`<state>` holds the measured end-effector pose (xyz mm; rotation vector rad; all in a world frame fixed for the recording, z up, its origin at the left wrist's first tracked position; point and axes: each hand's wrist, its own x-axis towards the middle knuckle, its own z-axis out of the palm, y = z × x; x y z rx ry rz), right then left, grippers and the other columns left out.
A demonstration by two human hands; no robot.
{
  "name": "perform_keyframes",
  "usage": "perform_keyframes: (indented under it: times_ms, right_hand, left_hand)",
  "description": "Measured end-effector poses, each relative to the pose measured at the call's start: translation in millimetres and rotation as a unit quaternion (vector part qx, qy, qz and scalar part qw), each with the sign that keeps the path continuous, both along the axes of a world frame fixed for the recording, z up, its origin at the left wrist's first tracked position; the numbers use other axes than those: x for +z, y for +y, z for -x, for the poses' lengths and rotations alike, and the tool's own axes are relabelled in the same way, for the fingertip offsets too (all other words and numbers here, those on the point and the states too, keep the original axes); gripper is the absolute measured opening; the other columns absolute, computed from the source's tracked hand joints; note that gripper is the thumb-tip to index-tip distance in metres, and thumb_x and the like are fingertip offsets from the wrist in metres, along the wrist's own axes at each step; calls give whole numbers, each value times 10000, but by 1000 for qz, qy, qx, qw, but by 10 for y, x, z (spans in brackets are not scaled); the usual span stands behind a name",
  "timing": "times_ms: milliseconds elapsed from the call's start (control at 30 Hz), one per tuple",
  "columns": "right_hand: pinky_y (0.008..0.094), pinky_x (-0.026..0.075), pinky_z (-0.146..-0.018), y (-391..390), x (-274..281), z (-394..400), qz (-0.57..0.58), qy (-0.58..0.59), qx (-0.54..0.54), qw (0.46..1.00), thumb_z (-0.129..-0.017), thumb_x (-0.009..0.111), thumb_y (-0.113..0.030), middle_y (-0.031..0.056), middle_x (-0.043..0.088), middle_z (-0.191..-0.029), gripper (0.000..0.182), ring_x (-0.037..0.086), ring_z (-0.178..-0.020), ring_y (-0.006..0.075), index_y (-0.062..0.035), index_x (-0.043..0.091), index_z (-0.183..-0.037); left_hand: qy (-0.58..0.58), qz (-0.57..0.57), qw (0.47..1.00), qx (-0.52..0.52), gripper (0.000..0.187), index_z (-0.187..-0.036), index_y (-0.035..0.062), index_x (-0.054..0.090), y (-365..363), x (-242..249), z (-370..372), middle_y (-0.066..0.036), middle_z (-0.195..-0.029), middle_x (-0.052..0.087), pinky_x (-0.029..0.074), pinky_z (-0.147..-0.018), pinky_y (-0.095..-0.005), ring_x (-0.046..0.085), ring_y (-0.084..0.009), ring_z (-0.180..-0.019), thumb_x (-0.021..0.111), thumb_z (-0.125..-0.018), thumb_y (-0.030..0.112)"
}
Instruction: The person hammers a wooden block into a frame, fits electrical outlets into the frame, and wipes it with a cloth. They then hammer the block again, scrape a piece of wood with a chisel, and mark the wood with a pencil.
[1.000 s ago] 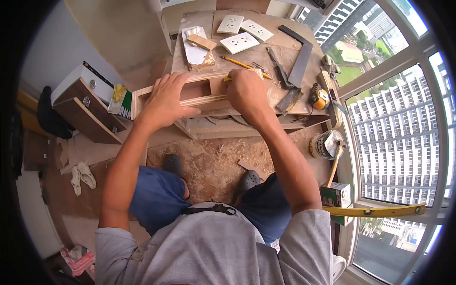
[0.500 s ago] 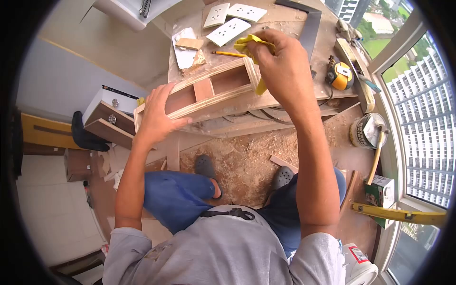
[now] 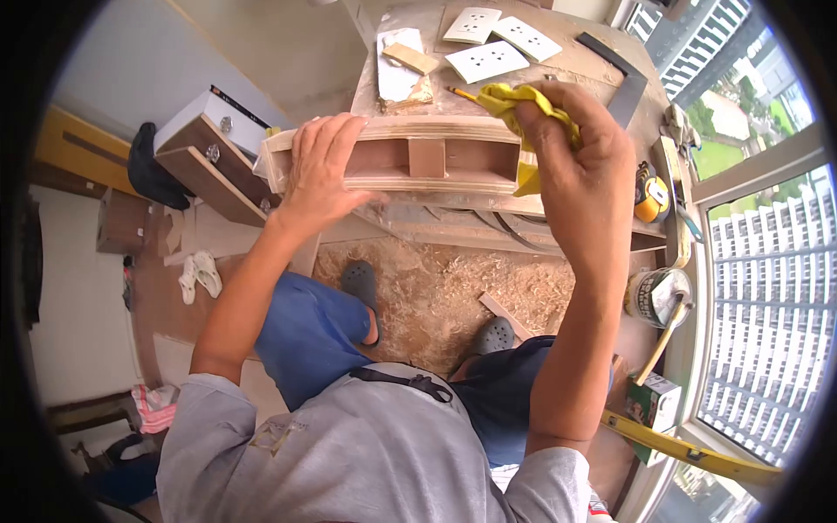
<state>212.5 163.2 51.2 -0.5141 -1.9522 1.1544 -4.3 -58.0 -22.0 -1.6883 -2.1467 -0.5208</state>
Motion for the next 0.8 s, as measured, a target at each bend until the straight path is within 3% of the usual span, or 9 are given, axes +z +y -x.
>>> perform_keyframes:
  times_ms: [100, 200, 267, 300, 433, 600, 667, 733, 800]
  right_hand:
    - [291, 555, -727, -223, 2, 32, 6, -24, 49, 999, -1002, 688, -24, 65, 736, -983, 177, 686, -823, 103, 9, 712, -1174]
    - [410, 591, -776, -320, -192, 85, -200, -139, 42, 969, -955, 667, -35, 159, 714, -999, 196, 732, -874, 332, -30, 726, -1141]
    - [410, 563, -828, -466, -451, 113, -256, -233, -12, 938, -931, 685, -30, 157, 694, -1049, 256, 716, -915, 352, -52, 732, -1181]
    - [477, 554, -871, -562, -488, 155, -239, -292, -4, 926, -950, 645, -46, 185, 692, -1114, 261, 695, -979, 417, -49, 728, -1198]
    - [474, 537, -922, -575, -563, 315, -246, -290, -29, 924, -945, 630, -42, 229, 668, -1131, 266, 672, -1060, 424, -20, 723, -1193]
    - [429, 526, -913, -222, -122, 99, -243, -298, 175, 906, -923, 633, 28, 191, 666, -1082, 217, 679, -1025, 389, 5, 741, -1110]
    - [459, 538, -878, -259, -66, 42, -252, -272, 110, 922, -935, 639, -6, 194, 682, -1089, 197, 683, -1011, 402, -34, 757, -1091]
    - [412, 542, -854, -391, -36, 51, -241, -228, -34, 943, -947, 650, 18, 172, 675, -1072, 204, 705, -964, 351, -22, 764, -1111]
    - [446, 564, -853, -598, -230, 83, -296, -265, -70, 915, -967, 644, -41, 157, 698, -1133, 218, 717, -977, 372, -53, 763, -1149]
  left_hand:
    - [9, -13, 1000, -4, 1095, -1507, 44, 453, -17, -5, 29, -127, -1415, 505, 305, -1222, -515, 450, -340, -1350, 980, -612, 389]
    - [1, -22, 1000, -13, 1106, -1520, 61, 449, -23, -76, 50, -118, -1437, 498, 306, -1220, -512, 441, -331, -1366, 976, -611, 405]
    - [-5, -35, 999, -15, 1119, -1527, 75, 450, -13, -99, 65, -115, -1466, 495, 304, -1218, -515, 436, -330, -1382, 974, -601, 421]
    - [-5, -39, 999, -14, 1107, -1527, 76, 450, -12, -114, 57, -110, -1462, 495, 304, -1220, -510, 436, -326, -1382, 975, -607, 400]
    - [21, -42, 999, -13, 1028, -1504, 60, 464, -32, -112, 50, -109, -1414, 504, 326, -1205, -477, 455, -308, -1353, 966, -657, 356]
    - [-12, -46, 998, -31, 1035, -1533, 80, 450, -34, -127, 92, -97, -1442, 501, 306, -1227, -484, 440, -305, -1376, 958, -649, 255]
    - [-14, -47, 998, -39, 1034, -1536, 80, 447, -41, -140, 82, -96, -1443, 500, 303, -1231, -484, 436, -303, -1381, 956, -652, 249]
    - [-11, -38, 999, -21, 1046, -1543, 87, 442, -21, -118, 78, -93, -1451, 495, 296, -1240, -482, 430, -296, -1390, 958, -650, 260]
    - [-7, -41, 999, -20, 1049, -1548, 92, 440, -27, -131, 57, -91, -1455, 492, 293, -1243, -481, 428, -294, -1392, 957, -651, 263]
